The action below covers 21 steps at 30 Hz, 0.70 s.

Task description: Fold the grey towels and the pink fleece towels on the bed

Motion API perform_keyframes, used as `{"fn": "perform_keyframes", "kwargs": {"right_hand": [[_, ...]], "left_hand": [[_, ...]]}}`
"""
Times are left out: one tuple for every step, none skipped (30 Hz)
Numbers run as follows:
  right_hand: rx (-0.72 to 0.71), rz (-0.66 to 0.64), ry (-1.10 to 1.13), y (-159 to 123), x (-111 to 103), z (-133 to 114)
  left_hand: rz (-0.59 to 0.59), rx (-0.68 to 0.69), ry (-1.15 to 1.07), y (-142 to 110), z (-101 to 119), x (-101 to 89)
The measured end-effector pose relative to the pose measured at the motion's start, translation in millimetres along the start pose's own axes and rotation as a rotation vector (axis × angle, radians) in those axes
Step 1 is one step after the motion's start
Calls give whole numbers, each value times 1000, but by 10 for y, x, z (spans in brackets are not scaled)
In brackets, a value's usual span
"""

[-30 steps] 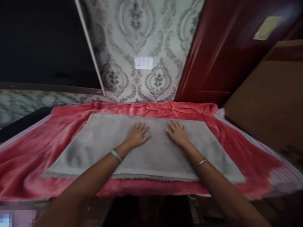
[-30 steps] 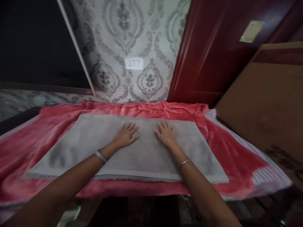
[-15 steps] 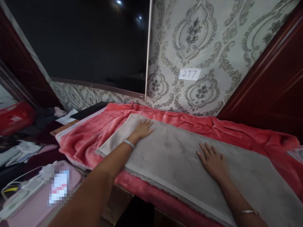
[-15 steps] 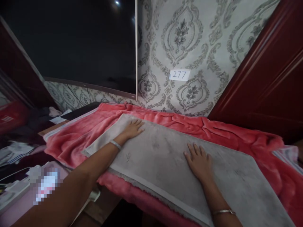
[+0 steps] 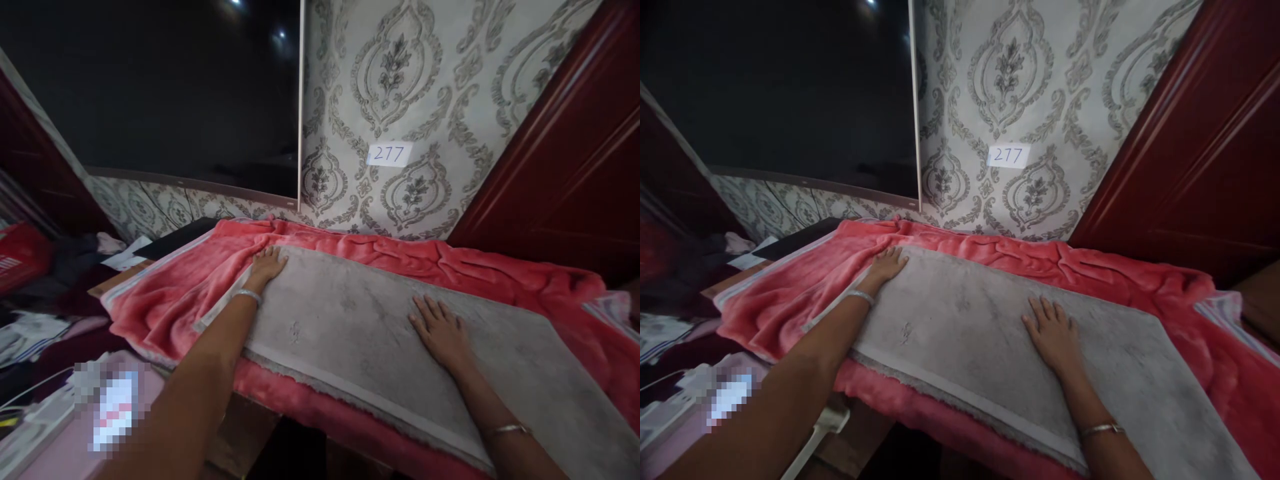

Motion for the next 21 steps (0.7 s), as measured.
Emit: {"fn": "perform_keyframes", "kwargs": {"right_hand": [[-2, -5, -1, 0, -13, -15], [-4, -9, -2, -1, -27, -30], [-5, -11, -3, -4, -45, -42], [-4, -10, -4, -8, -65, -52], [-2, -9, -4, -15, -88, -60], [0, -10, -2, -23, -110, -65], [5, -14, 2, -33, -128, -67], [11, -22, 8, -42, -143, -67], [16, -33, 15, -48, -153, -66], [20, -44, 22, -50, -159, -64], [24, -55, 30, -47, -161, -62], [25, -65, 38, -40, -160, -59], [24, -74, 45, -29, -156, -53], [19, -83, 51, -18, -148, -44], [13, -96, 55, -12, -135, -25], [4, -112, 54, -15, -118, 6], [-7, -130, 49, -31, -99, 53], [-16, -149, 41, -66, -81, 122], [-19, -164, 30, -121, -68, 217], [-16, -173, 18, -197, -61, 335], [-6, -178, 8, -294, -62, 472]], "left_hand": [[-20, 6, 2, -6, -1, -36], [-39, 10, 5, -24, 0, -78], [-51, 15, 11, -59, 6, -121], [-57, 21, 20, -113, 20, -159], [-58, 33, 31, -191, 48, -183], [-57, 55, 41, -291, 89, -186], [-53, 97, 50, -413, 154, -167], [-53, 158, 56, -553, 234, -122], [-58, 224, 59, -705, 316, -58], [-62, 282, 60, -858, 382, 12], [-64, 319, 60, -997, 422, 80], [-65, 332, 61, -1111, 434, 138], [-63, 322, 63, -1195, 422, 180], [-61, 301, 66, -1253, 396, 206], [-59, 283, 69, -1291, 373, 216], [-61, 272, 73, -1314, 352, 217], [-65, 264, 79, -1327, 326, 210], [-67, 252, 87, -1334, 286, 195], [-70, 236, 99, -1341, 228, 180], [-71, 215, 111, -1351, 148, 166], [-73, 189, 125, -1367, 47, 156]]}}
Point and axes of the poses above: each hand's wrist, its own y-axis towards the middle knuckle, its own x-axis out of the palm, z = x × y, the point moved 10 cm from there along y, towards the middle knuckle, and after that the axes turned 1 degree about x, right-handed, at the moved point
